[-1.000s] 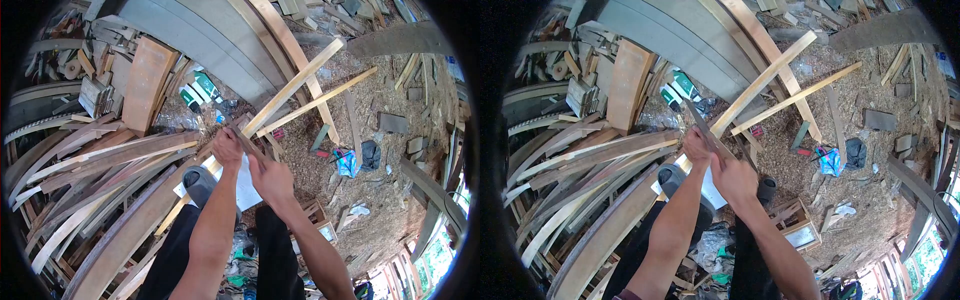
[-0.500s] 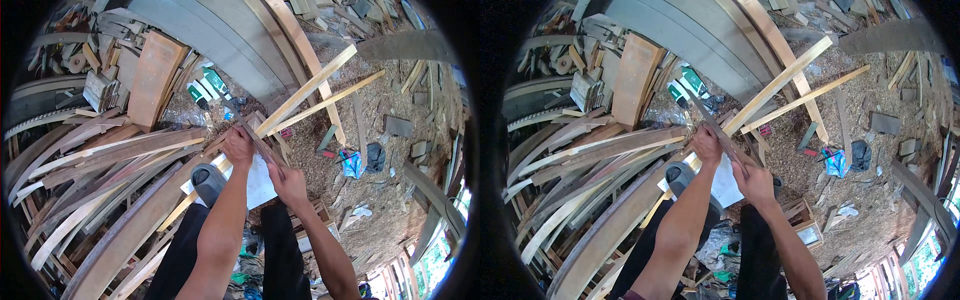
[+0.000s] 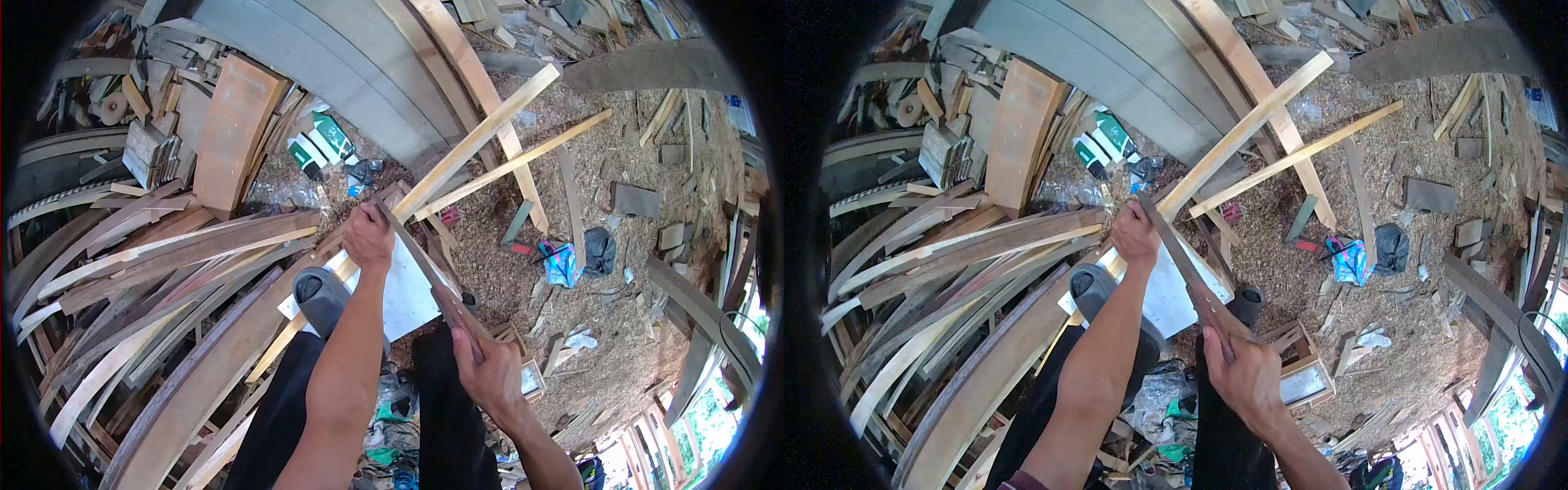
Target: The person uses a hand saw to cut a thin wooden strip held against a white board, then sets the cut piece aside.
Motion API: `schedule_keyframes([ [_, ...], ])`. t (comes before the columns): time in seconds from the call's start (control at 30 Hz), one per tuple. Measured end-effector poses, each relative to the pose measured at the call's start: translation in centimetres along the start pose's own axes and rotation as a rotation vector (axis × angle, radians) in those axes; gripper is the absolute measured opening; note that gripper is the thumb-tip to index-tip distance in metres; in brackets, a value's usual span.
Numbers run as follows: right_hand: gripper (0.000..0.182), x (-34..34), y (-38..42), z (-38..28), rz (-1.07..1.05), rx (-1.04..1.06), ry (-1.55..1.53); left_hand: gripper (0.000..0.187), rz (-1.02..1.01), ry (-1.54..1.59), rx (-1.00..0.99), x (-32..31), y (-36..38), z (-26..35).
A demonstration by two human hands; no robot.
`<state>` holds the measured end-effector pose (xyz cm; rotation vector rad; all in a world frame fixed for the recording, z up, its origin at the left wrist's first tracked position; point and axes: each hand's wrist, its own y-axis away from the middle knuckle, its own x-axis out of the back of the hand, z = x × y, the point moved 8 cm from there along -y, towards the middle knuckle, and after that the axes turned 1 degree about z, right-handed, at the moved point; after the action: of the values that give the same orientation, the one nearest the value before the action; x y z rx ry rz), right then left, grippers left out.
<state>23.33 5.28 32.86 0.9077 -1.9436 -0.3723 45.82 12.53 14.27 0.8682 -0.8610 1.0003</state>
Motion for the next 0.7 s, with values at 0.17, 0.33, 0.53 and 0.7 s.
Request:
schedule_keyframes([
  [0.17, 0.041, -3.4, -5.9, -2.5, 0.085, 0.082, -0.052, 0.036, 0.044, -0.027, -0.043, 0.8, -0.2, 0.3],
  [0.33, 0.043, -3.6, -6.4, -1.8, 0.048, 0.099, -0.051, 0.038, 0.051, -0.021, -0.042, 1.3, 0.1, 1.1],
  [0.53, 0.043, -4.9, -6.8, 2.4, 0.019, 0.224, -0.212, 0.041, 0.019, -0.073, -0.003, 0.8, -0.1, 1.1],
  [0.7, 0.038, -3.5, -4.8, -1.6, 0.009, 0.161, -0.121, 0.038, 0.015, -0.002, -0.026, 1.7, 0.7, 1.3],
])
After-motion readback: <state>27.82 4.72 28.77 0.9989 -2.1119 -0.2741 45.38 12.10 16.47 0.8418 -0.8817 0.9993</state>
